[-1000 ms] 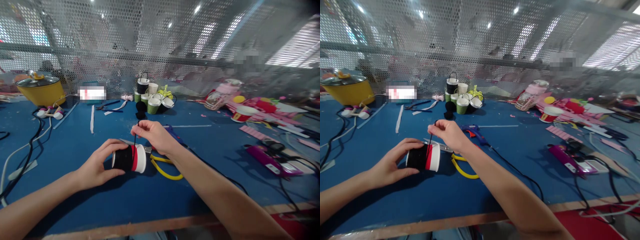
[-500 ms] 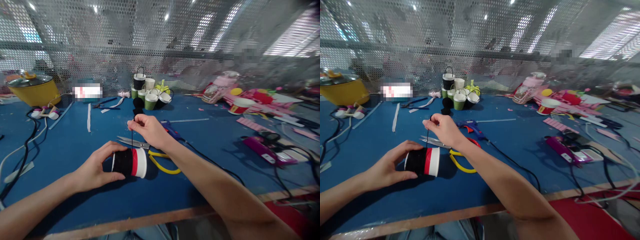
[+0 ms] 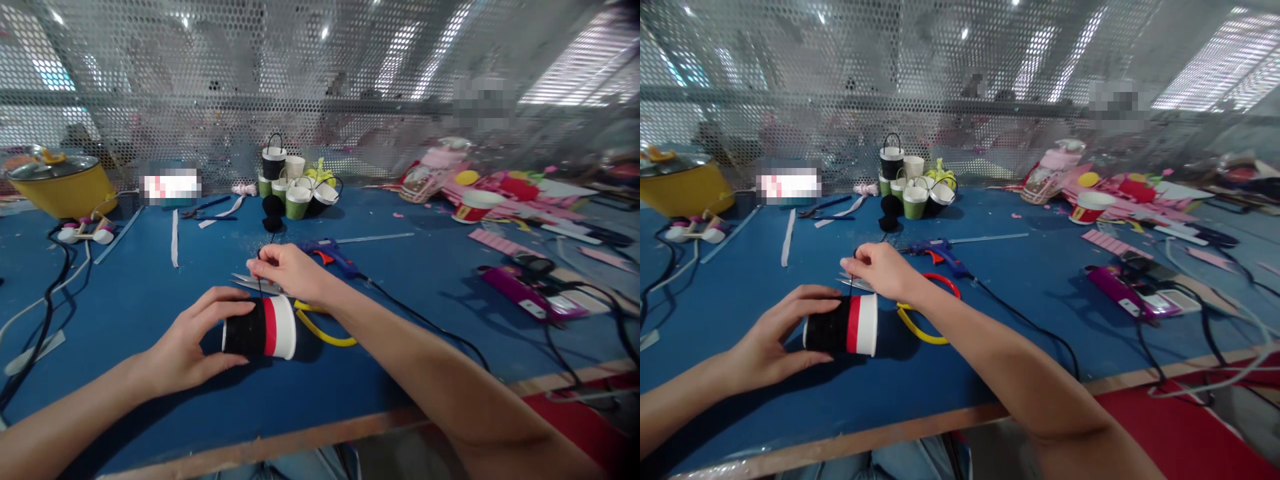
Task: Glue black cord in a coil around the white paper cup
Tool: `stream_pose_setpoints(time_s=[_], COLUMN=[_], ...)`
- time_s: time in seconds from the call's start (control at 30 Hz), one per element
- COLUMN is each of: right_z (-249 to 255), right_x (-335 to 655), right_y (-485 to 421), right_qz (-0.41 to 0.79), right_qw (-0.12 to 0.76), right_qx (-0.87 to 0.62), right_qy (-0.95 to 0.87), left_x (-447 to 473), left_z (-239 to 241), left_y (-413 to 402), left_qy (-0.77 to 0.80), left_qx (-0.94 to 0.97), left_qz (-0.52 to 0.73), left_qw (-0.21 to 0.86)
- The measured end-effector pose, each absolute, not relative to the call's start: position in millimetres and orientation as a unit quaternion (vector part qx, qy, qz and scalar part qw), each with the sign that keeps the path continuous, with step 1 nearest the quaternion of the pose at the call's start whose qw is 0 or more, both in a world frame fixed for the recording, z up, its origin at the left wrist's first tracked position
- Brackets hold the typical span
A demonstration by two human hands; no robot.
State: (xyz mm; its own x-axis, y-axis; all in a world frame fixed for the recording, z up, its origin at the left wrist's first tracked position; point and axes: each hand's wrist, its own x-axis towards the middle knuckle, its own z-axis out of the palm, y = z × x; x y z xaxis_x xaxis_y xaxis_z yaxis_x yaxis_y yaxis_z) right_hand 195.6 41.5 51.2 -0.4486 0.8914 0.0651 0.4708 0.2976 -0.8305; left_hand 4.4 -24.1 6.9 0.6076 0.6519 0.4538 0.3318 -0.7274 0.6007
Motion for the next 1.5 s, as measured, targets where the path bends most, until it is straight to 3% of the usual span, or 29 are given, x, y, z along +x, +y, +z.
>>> stream_pose_setpoints(time_s=[0.4,0.77,0.9,1.13,1.2,1.5], right_z=[47,52,58,55,52,51], right_x=[201,205,202,195,194,194], right_y=[39,37,34,24,22,24], right_qz=[0.448,0.421,0.381,0.269,0.244,0.287], right_qw=[0.162,0.095,0.118,0.205,0.221,0.265], right_qx=[-0.439,-0.419,-0.426,-0.464,-0.455,-0.404], right_qy=[-0.762,-0.799,-0.812,-0.819,-0.828,-0.827], left_x=[3,1,2,10,12,14], left_z=[5,4,0,2,3,2], left_y=[-22,-19,-19,-20,-19,-17], left_qy=[0.194,0.168,0.22,0.358,0.364,0.37], left_qx=[0.912,0.929,0.901,0.736,0.694,0.696], left_qz=[0.351,0.329,0.367,0.366,0.364,0.384], left_qw=[0.087,0.009,0.078,0.443,0.503,0.481])
